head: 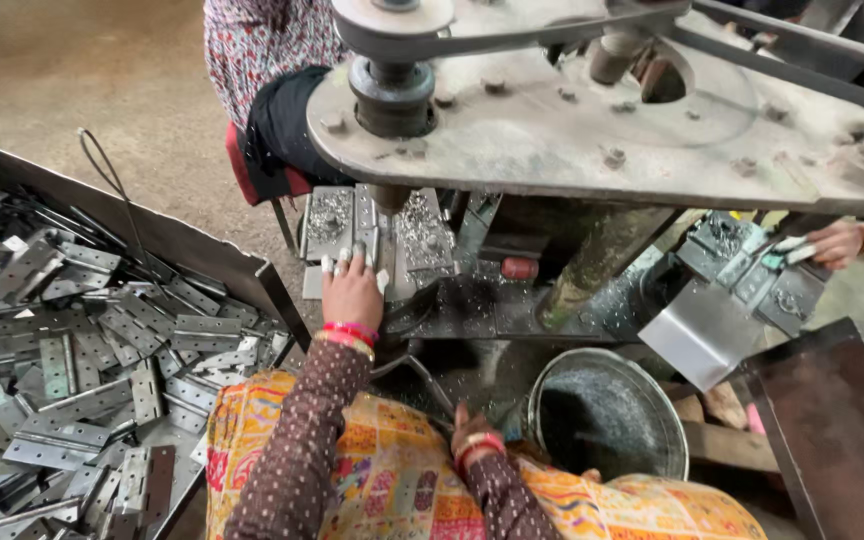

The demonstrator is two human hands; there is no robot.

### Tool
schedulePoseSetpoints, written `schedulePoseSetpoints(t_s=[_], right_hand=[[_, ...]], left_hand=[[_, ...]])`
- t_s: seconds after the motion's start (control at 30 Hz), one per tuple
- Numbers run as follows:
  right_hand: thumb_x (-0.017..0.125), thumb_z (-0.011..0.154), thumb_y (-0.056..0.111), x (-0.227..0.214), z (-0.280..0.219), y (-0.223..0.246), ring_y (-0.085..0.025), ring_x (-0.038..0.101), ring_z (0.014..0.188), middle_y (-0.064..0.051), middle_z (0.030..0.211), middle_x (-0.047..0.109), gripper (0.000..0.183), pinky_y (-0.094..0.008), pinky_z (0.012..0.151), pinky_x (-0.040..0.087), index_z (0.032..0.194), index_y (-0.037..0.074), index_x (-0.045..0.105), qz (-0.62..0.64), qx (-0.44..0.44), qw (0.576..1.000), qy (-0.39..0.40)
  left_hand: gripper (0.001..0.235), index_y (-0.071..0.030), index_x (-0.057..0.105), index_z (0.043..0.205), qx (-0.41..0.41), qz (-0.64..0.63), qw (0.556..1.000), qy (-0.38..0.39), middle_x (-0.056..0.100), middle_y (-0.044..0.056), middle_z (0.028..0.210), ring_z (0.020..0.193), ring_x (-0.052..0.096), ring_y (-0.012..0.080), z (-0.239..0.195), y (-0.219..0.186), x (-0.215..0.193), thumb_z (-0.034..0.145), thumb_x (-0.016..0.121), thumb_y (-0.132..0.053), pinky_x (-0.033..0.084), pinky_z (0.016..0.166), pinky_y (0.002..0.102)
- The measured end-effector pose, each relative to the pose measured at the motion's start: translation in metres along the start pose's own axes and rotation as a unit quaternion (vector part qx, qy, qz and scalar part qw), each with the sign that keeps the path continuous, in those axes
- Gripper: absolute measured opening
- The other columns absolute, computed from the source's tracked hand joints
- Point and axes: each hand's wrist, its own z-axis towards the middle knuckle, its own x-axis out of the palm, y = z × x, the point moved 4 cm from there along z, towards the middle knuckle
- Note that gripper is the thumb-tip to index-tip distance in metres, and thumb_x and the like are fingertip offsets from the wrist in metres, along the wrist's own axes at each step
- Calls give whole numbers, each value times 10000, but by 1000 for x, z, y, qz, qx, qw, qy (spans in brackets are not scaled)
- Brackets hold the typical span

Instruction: The person places metal hinge plates onto a machining station, operating a lever to drill holes into the plates before placing them into a collection bin.

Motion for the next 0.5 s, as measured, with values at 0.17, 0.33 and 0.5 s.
schedulePoseSetpoints(t_s=[0.17,0.33,0.5], right_hand=[[420,1065,395,-55,-54,22,-365,712,1067,-177,1148,713,466,-474,900,570,1381,53,438,-29,-57,998,-8],[404,1071,384,-110,-112,47,-352,737,1022,-161,1085,734,442,-469,864,593,1346,41,454,-140,-85,984,-70],[426,1062,376,-39,-39,23,-355,736,996,-164,1062,733,429,-471,842,591,1331,42,456,-90,-18,996,6]], left_hand=[[246,-58,749,1002,17,-7,999,-39,611,95,1375,1338,525,294,-8,2,-7,908,553,-172,324,1145,531],[233,-90,764,987,8,-6,1000,-11,628,71,1365,1296,560,260,17,5,12,926,542,-128,311,1176,542],[240,-71,756,973,6,-18,1000,-16,635,84,1330,1255,577,266,16,2,3,884,553,-163,368,1083,517]])
